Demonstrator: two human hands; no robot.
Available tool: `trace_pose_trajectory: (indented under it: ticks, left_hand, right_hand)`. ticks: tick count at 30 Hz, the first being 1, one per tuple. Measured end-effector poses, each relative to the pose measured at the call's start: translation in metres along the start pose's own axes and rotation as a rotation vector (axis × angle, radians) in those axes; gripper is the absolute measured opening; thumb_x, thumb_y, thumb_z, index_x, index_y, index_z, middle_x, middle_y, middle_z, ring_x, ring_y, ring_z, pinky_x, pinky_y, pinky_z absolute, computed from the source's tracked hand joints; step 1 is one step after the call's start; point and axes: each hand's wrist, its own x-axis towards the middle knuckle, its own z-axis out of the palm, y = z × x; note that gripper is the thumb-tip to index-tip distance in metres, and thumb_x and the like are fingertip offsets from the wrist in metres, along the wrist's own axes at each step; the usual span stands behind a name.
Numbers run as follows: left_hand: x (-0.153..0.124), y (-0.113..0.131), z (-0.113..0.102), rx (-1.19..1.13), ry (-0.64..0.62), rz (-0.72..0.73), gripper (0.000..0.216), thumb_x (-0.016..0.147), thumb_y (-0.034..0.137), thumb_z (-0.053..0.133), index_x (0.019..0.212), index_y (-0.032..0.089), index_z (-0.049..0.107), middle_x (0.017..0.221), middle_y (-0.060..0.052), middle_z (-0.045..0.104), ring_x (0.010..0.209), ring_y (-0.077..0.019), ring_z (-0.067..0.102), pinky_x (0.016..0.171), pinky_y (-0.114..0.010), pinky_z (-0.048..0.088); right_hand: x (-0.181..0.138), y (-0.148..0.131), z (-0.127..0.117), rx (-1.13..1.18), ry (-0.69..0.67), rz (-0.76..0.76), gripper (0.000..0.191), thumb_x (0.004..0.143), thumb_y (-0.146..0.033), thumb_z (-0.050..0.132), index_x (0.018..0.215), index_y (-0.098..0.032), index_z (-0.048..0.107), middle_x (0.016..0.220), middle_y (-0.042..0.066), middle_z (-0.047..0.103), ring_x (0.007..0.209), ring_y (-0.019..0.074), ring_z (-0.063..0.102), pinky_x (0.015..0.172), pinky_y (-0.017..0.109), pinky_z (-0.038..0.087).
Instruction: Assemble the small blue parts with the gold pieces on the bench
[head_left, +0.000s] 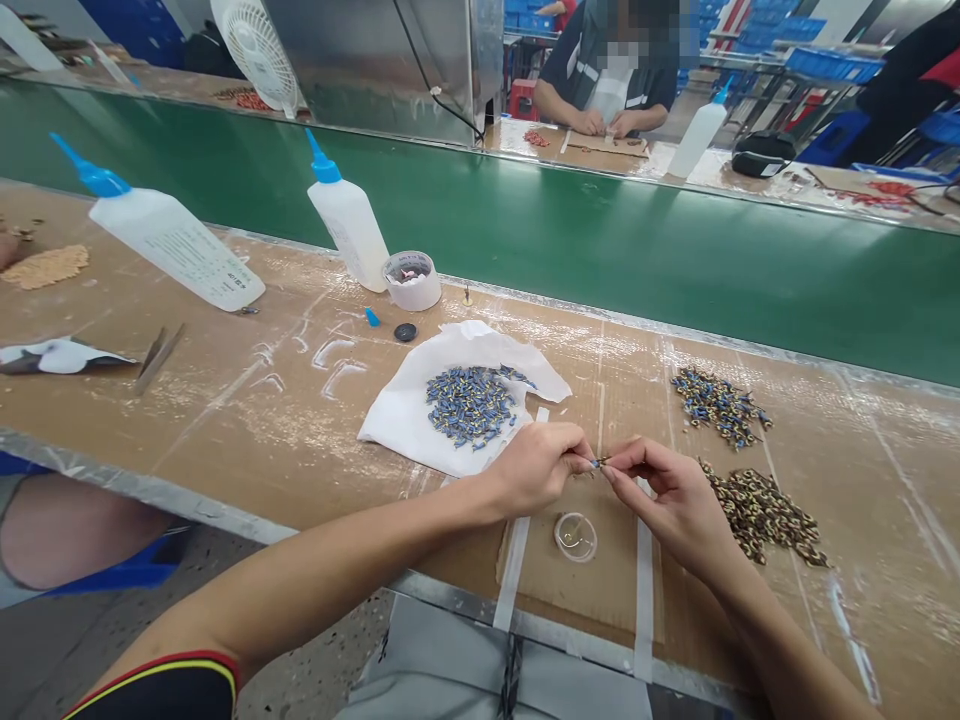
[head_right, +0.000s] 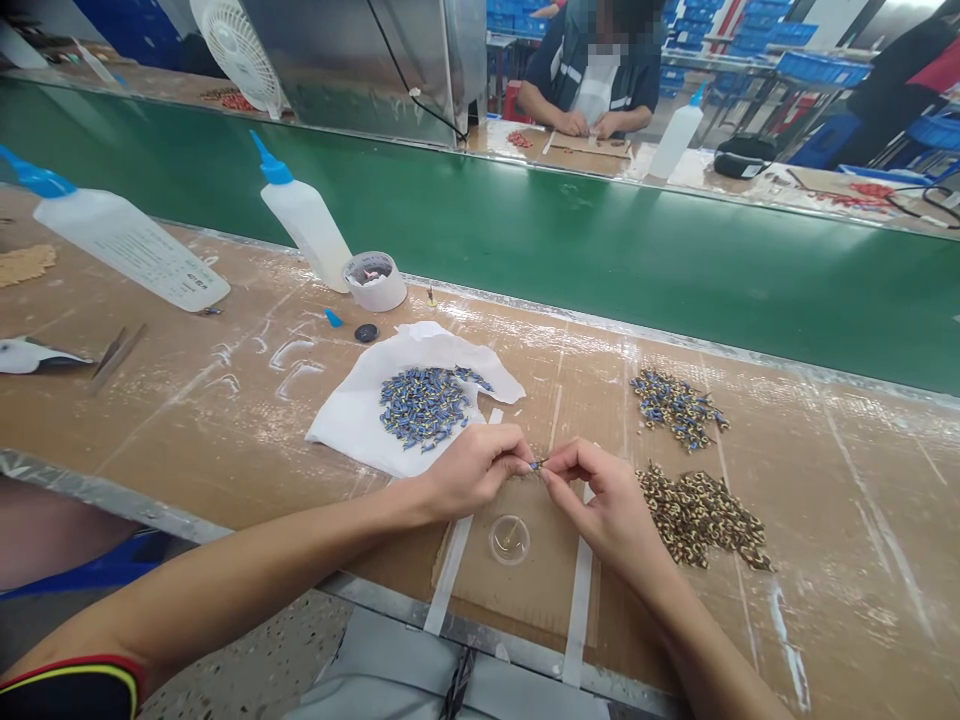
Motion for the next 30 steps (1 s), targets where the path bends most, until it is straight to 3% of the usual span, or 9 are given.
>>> trace_pose_trajectory:
  ticks: [3, 6, 12, 18, 23, 30]
  left_hand:
    - [0.001, 0.001, -0.002, -0.045, -0.038, -0.020, 0.010, 0.084, 0.007, 0.059, 0.077, 0.014, 0.061, 0.074, -0.001, 0.065, 0.069, -0.0137, 0.058, 0.067, -0.023, 0.040]
    - [0.003, 0.000, -0.004, -0.018, -0.044, 0.053, 0.010, 0.085, 0.006, 0.057, 0.078, 0.013, 0.060, 0.076, -0.002, 0.065, 0.071, -0.0137, 0.057, 0.067, -0.023, 0.040]
    - [0.004, -0.004, -0.007, 0.071, -0.011, 0.107, 0.010, 0.089, 0.010, 0.055, 0.082, 0.014, 0.060, 0.079, -0.003, 0.064, 0.073, -0.0147, 0.057, 0.070, -0.024, 0.041]
    - [0.001, -0.004, -0.003, 0.250, 0.014, 0.137, 0.012, 0.094, 0.013, 0.050, 0.086, 0.015, 0.058, 0.086, -0.004, 0.062, 0.077, -0.0158, 0.058, 0.069, -0.025, 0.043]
    - [-0.001, -0.006, 0.001, 0.404, -0.008, 0.114, 0.012, 0.095, 0.015, 0.050, 0.086, 0.015, 0.057, 0.086, -0.004, 0.061, 0.075, -0.0171, 0.058, 0.067, -0.026, 0.043]
    - [-0.001, -0.011, 0.006, 0.358, -0.046, 0.104, 0.008, 0.093, 0.013, 0.053, 0.085, 0.015, 0.057, 0.087, -0.004, 0.063, 0.079, -0.0176, 0.061, 0.069, -0.026, 0.044]
  right_hand:
    - [0.000, 0.000, -0.003, -0.045, -0.044, -0.020, 0.016, 0.093, -0.032, 0.059, 0.081, -0.021, 0.060, 0.083, 0.004, 0.065, 0.073, 0.0170, 0.059, 0.066, 0.028, 0.046]
    - [0.001, 0.003, -0.002, 0.008, -0.042, -0.001, 0.015, 0.092, -0.032, 0.060, 0.082, -0.021, 0.060, 0.082, 0.004, 0.064, 0.074, 0.0165, 0.059, 0.067, 0.028, 0.047]
    - [0.002, 0.005, 0.003, 0.304, 0.112, 0.149, 0.019, 0.084, -0.035, 0.072, 0.094, -0.022, 0.061, 0.083, 0.002, 0.065, 0.073, 0.0148, 0.062, 0.068, 0.026, 0.053]
    - [0.002, 0.004, 0.010, 0.265, 0.099, 0.272, 0.023, 0.083, -0.040, 0.072, 0.091, -0.019, 0.071, 0.090, 0.006, 0.072, 0.079, 0.0176, 0.067, 0.074, 0.028, 0.055]
    - [0.002, 0.009, 0.018, 0.306, 0.120, 0.280, 0.022, 0.081, -0.040, 0.073, 0.086, -0.019, 0.071, 0.088, 0.006, 0.072, 0.080, 0.0181, 0.066, 0.071, 0.027, 0.054]
    - [0.001, 0.016, 0.021, 0.262, 0.077, 0.192, 0.017, 0.086, -0.034, 0.068, 0.079, -0.018, 0.067, 0.076, 0.002, 0.064, 0.070, 0.0143, 0.059, 0.065, 0.024, 0.048]
